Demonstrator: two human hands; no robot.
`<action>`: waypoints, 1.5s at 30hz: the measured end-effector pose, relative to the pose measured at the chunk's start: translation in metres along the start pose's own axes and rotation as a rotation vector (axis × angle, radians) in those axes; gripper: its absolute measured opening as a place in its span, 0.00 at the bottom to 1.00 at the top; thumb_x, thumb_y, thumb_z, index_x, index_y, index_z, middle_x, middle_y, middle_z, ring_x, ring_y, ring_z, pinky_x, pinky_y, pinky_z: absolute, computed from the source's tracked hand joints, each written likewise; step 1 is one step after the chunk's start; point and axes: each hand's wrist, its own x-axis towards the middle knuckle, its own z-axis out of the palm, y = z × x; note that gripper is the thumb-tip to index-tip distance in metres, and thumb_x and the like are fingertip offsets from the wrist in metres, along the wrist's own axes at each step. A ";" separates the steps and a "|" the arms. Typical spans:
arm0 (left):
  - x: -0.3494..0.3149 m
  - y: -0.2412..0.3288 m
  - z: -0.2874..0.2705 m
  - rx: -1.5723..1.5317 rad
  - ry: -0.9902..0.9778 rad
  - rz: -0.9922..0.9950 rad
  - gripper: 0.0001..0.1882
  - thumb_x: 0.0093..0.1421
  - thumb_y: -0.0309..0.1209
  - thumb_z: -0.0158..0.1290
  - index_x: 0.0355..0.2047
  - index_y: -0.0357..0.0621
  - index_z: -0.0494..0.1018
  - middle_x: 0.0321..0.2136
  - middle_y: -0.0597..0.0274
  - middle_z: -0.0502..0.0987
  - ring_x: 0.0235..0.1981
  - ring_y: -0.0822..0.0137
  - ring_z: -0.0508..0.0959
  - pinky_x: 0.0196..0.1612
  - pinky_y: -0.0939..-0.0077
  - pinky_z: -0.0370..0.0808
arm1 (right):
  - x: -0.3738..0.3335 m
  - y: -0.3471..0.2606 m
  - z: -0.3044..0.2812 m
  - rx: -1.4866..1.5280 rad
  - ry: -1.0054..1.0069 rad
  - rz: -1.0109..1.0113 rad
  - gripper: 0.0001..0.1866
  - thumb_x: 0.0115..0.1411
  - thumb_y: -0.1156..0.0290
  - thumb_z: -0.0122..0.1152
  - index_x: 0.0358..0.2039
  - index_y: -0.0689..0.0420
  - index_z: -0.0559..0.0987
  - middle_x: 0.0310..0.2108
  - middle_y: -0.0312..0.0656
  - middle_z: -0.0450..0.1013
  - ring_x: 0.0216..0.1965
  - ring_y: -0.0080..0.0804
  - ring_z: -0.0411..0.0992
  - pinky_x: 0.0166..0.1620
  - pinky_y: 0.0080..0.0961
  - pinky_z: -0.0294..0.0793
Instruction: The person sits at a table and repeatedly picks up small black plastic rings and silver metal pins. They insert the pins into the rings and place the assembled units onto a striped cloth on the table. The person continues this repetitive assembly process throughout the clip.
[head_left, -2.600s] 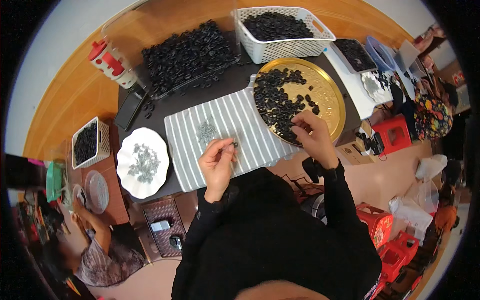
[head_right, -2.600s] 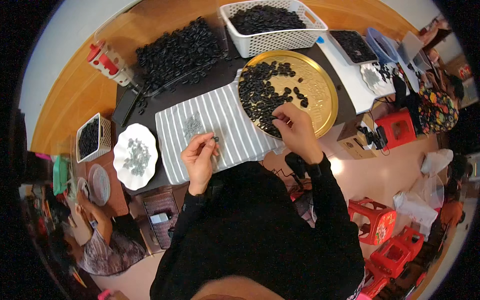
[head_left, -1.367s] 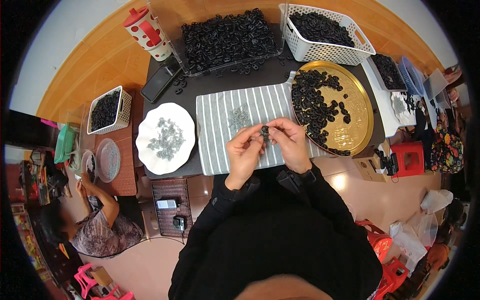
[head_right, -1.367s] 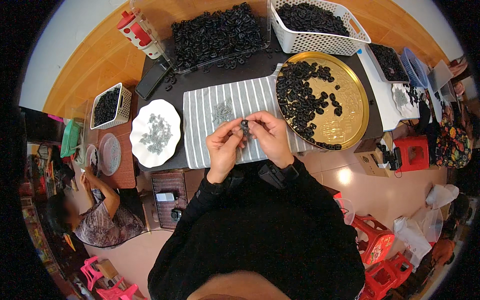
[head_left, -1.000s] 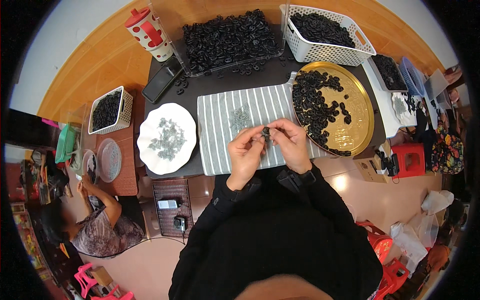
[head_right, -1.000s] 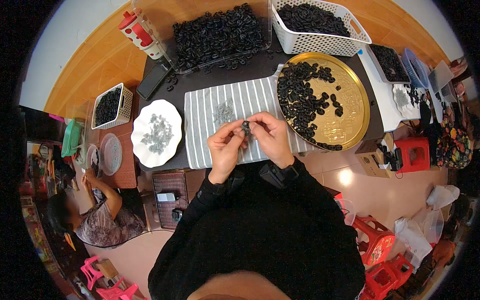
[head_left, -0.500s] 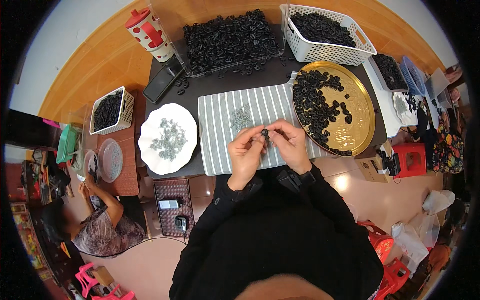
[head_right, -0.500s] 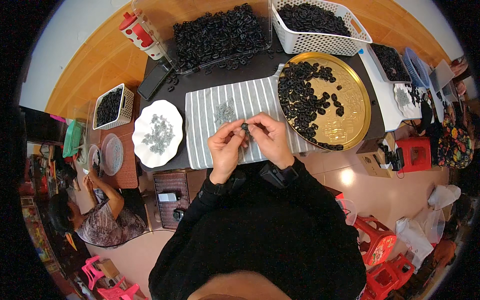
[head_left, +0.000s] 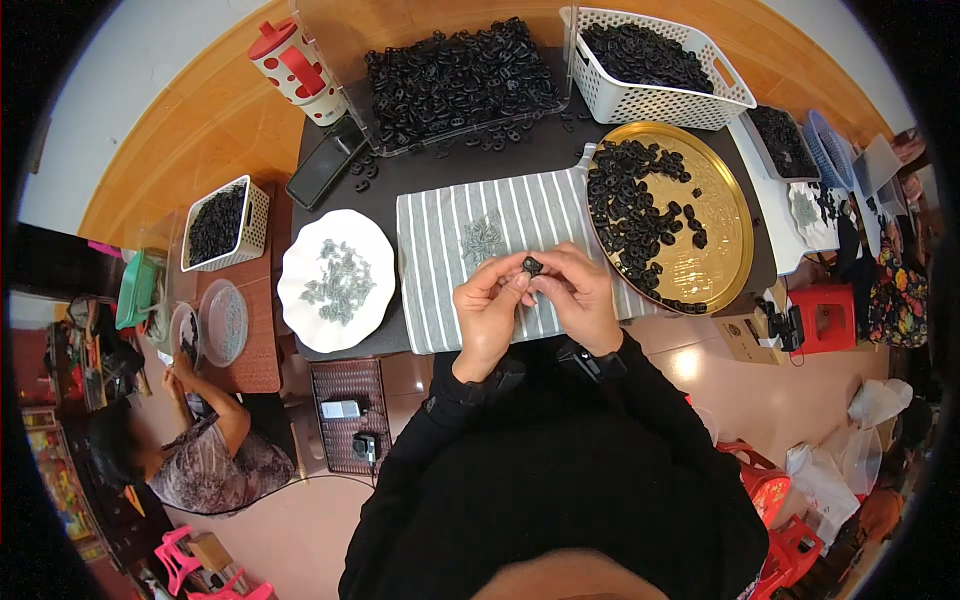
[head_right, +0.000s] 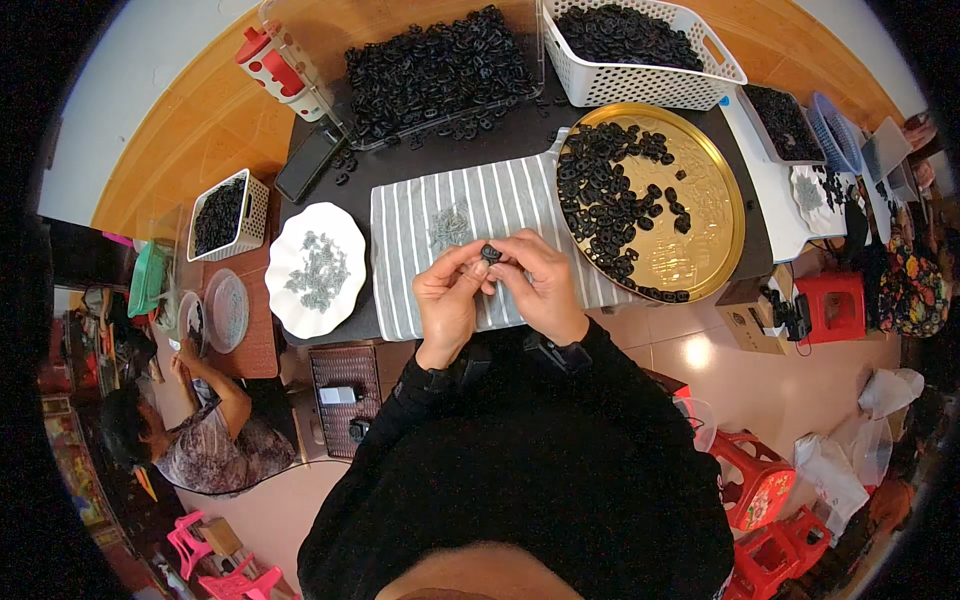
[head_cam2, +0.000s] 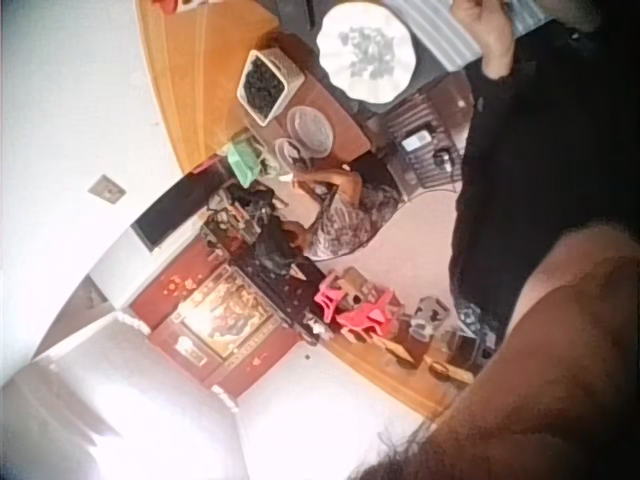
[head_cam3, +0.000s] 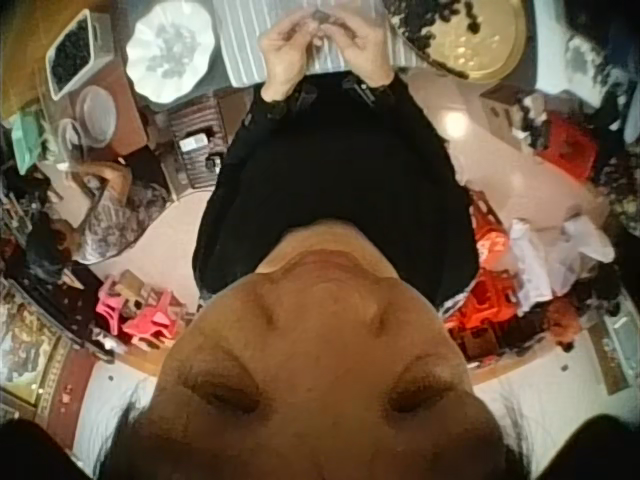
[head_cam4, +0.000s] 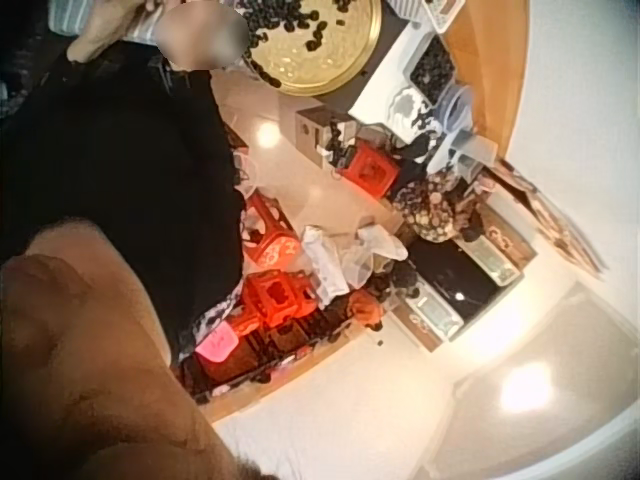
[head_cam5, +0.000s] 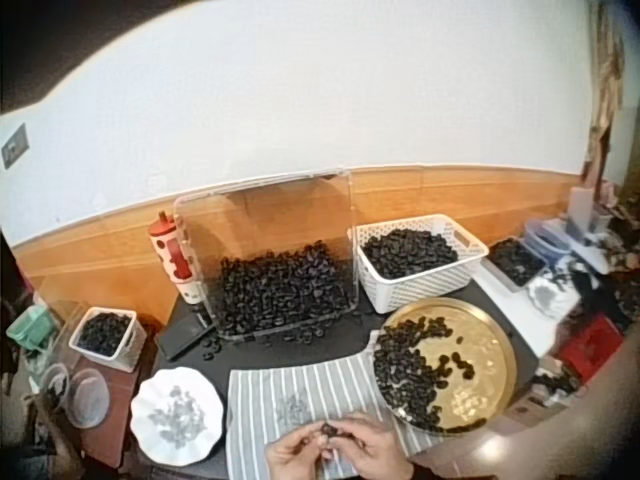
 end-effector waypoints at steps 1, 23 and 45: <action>0.000 0.000 0.000 -0.007 -0.002 0.002 0.14 0.59 0.14 0.52 0.45 0.34 0.76 0.31 0.62 0.74 0.27 0.75 0.74 0.30 0.84 0.73 | 0.000 -0.001 0.000 -0.010 0.005 -0.013 0.15 0.55 0.87 0.57 0.44 0.66 0.76 0.32 0.43 0.71 0.30 0.27 0.74 0.34 0.20 0.73; -0.006 0.001 0.001 -0.072 0.019 -0.007 0.10 0.60 0.17 0.53 0.42 0.32 0.75 0.27 0.60 0.78 0.23 0.76 0.74 0.26 0.84 0.72 | -0.004 -0.013 0.011 -0.220 0.042 -0.106 0.13 0.56 0.87 0.52 0.42 0.64 0.76 0.31 0.44 0.69 0.26 0.31 0.72 0.30 0.24 0.71; -0.001 0.000 0.002 -0.018 -0.162 0.014 0.14 0.60 0.17 0.52 0.47 0.34 0.74 0.32 0.64 0.72 0.27 0.77 0.72 0.29 0.84 0.70 | 0.149 -0.049 -0.164 0.185 -0.029 0.460 0.11 0.65 0.72 0.52 0.44 0.64 0.75 0.37 0.43 0.77 0.34 0.23 0.74 0.39 0.17 0.74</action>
